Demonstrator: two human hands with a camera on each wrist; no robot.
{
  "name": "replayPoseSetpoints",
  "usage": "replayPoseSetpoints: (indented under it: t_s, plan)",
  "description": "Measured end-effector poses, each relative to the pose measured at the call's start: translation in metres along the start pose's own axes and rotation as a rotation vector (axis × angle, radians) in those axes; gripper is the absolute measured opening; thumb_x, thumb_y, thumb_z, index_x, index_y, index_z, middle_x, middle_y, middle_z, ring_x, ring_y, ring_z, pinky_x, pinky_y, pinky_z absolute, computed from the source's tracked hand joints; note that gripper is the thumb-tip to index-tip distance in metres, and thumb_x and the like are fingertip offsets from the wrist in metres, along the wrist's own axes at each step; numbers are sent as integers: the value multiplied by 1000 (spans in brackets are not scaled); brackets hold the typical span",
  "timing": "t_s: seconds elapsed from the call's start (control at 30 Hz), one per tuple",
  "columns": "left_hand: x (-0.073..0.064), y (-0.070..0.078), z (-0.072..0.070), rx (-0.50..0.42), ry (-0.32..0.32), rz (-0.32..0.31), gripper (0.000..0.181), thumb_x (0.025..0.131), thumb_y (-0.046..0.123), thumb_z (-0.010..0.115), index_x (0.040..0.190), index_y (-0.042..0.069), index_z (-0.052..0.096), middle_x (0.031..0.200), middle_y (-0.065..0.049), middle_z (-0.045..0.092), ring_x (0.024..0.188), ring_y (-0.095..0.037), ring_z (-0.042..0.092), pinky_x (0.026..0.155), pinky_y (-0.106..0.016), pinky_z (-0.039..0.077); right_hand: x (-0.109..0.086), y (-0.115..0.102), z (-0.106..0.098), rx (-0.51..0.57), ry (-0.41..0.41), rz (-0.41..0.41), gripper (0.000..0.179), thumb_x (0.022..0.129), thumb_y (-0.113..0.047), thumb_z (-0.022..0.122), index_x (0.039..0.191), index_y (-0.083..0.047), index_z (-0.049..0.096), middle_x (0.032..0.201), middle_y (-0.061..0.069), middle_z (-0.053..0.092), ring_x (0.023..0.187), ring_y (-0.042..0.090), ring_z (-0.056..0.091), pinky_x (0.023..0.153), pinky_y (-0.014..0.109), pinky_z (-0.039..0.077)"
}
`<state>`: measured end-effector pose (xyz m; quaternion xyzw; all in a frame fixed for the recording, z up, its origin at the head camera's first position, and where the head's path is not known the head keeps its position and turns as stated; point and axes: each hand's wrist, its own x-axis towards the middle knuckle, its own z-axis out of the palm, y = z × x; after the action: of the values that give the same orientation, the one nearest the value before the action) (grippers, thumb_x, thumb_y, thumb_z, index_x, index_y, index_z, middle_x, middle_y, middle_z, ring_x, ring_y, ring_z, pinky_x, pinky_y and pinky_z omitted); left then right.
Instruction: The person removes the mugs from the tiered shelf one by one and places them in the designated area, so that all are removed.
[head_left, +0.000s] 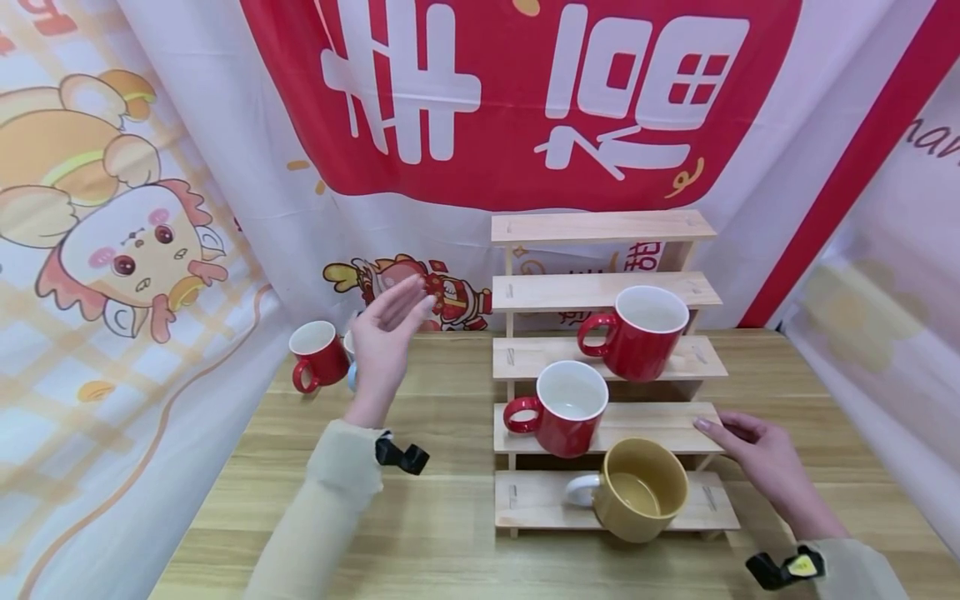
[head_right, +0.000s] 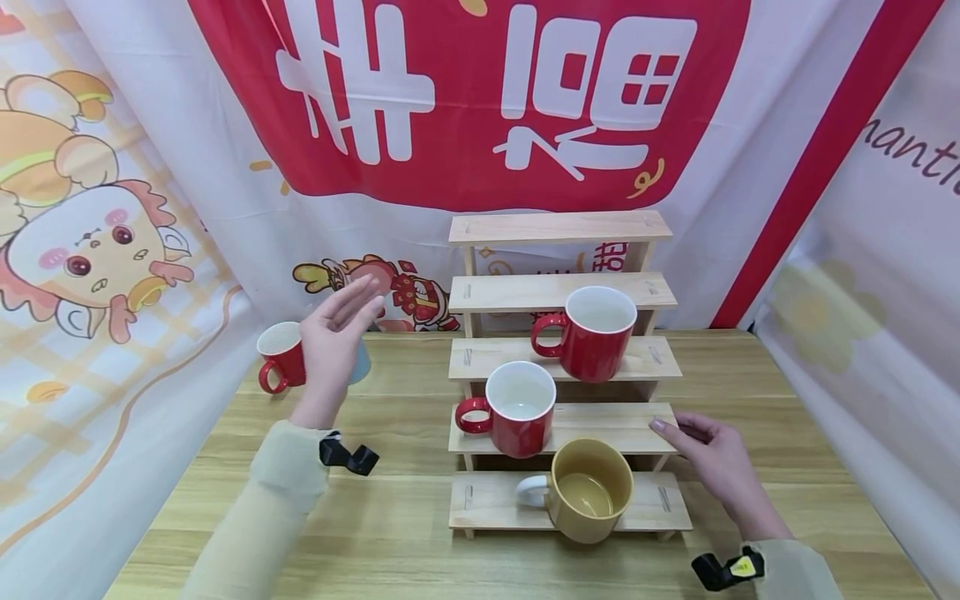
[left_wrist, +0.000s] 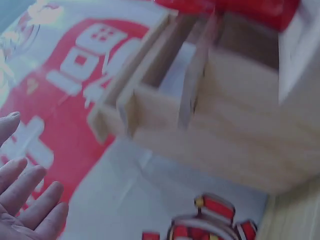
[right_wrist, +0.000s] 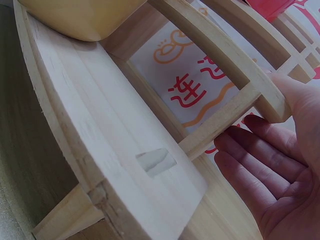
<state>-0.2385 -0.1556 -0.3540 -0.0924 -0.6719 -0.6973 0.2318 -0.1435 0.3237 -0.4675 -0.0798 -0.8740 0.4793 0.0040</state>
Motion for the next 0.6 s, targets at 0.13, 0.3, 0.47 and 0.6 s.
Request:
replayPoseSetpoints:
  t_s: [0.13,0.3,0.47,0.6]
  plan:
    - [-6,14,31,0,-119,32,43,88,26,83,127,11,72,124,-6,71,114,-21,67,95,-32,55,0,0,0,12,0,-9,68,97,-47,69,138,6,58,133,21,62,94,-9,56,74,16,54]
    - [-14,21,65,-4,-247,27,41,89,25,83,127,12,72,122,-1,72,114,-21,67,96,-32,55,0,-1,-1,-3,1,-2,70,96,-49,68,138,6,58,134,23,61,94,-11,54,74,15,53]
    - [-22,19,93,-6,-369,-3,47,88,32,83,128,12,71,124,-1,71,114,-20,67,95,-30,55,1,-1,0,-2,2,4,70,96,-50,69,137,7,58,134,23,60,94,-11,54,73,15,53]
    - [-27,17,112,2,-439,-40,48,88,32,84,129,11,70,124,-2,71,113,-20,68,94,-29,55,1,0,0,2,3,-2,70,96,-49,69,137,7,58,134,23,61,94,-10,55,74,15,53]
